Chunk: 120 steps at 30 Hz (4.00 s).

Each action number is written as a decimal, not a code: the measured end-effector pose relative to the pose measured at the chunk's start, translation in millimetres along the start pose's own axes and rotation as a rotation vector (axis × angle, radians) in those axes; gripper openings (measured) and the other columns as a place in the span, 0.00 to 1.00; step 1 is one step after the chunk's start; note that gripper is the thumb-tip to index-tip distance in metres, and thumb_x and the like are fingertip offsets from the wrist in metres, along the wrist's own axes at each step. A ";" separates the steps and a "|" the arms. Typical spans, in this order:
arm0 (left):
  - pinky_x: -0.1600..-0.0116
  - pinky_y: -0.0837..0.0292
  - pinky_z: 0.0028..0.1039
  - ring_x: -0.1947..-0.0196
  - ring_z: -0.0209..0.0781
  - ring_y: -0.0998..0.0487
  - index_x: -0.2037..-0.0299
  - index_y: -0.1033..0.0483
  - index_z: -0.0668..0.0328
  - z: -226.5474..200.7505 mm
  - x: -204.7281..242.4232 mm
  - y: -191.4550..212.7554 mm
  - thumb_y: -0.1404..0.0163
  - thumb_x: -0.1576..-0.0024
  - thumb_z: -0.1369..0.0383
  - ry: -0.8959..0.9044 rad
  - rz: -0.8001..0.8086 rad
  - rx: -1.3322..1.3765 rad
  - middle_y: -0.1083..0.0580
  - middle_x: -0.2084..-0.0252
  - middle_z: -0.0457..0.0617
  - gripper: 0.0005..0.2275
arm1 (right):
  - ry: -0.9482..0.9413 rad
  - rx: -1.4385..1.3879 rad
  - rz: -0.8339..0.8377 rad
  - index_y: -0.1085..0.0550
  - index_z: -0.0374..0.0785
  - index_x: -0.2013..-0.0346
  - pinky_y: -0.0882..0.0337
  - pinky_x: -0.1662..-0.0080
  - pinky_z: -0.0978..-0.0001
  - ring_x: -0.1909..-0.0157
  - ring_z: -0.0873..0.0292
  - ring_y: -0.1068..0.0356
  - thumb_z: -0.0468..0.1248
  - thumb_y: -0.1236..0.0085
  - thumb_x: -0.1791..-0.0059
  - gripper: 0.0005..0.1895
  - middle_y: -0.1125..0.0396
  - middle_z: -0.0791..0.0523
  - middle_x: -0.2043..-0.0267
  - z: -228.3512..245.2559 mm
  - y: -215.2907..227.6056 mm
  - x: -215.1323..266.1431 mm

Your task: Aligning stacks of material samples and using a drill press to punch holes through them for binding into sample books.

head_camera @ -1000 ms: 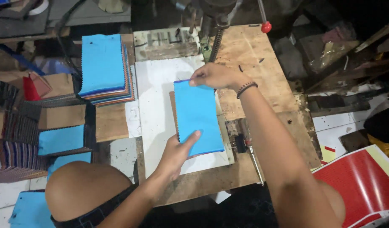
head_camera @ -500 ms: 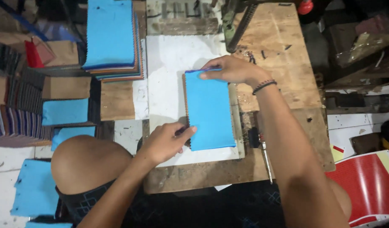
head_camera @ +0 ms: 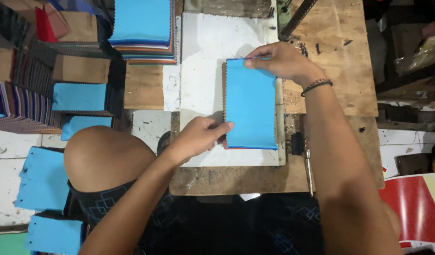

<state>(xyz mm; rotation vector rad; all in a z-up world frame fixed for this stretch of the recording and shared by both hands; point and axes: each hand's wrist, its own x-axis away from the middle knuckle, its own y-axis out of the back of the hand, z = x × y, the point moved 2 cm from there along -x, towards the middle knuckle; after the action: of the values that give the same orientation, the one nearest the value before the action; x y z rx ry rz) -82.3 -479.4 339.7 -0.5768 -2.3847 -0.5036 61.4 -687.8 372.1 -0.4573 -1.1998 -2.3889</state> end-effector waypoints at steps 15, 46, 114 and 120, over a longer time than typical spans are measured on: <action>0.61 0.36 0.32 0.74 0.38 0.27 0.67 0.18 0.48 -4.7 6.9 -0.9 0.55 0.43 0.40 0.021 -0.102 -0.234 0.24 0.67 0.46 0.23 | -0.002 -0.039 -0.032 0.20 0.52 0.51 0.34 0.35 0.59 0.34 0.57 0.34 0.53 0.43 0.49 0.16 0.28 0.60 0.40 -1.5 -1.9 -0.1; 0.61 0.17 0.47 0.50 0.78 0.23 0.34 0.40 0.81 5.5 18.6 -13.1 0.55 0.37 0.59 -0.401 -0.186 -0.090 0.35 0.41 0.80 0.29 | 0.016 -0.161 0.018 0.25 0.37 0.43 0.38 0.33 0.46 0.33 0.43 0.34 0.44 0.38 0.50 0.23 0.30 0.42 0.40 13.0 4.4 11.0; 0.42 0.23 0.43 0.47 0.49 0.18 0.53 0.17 0.53 62.0 27.6 -25.0 0.33 0.51 0.73 -1.082 -0.563 -0.299 0.19 0.50 0.48 0.15 | 0.513 -0.049 -0.617 0.19 0.39 0.57 0.24 0.49 0.54 0.52 0.45 0.23 0.27 0.30 0.58 0.16 0.23 0.53 0.58 -57.4 -94.4 192.4; 0.41 0.28 0.47 0.41 0.48 0.22 0.55 0.16 0.40 59.5 27.4 -23.1 0.36 0.48 0.67 -1.108 -0.585 -0.613 0.22 0.41 0.47 0.11 | 0.575 0.186 -0.666 0.19 0.42 0.65 0.22 0.54 0.58 0.58 0.50 0.22 0.27 0.29 0.58 0.10 0.23 0.54 0.58 -50.1 -98.8 189.6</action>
<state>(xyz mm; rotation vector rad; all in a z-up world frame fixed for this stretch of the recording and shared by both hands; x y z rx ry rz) -142.3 -462.3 309.3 -0.4460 -3.4810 -1.5192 -156.0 -718.3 365.6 0.7584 -1.4028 -2.5902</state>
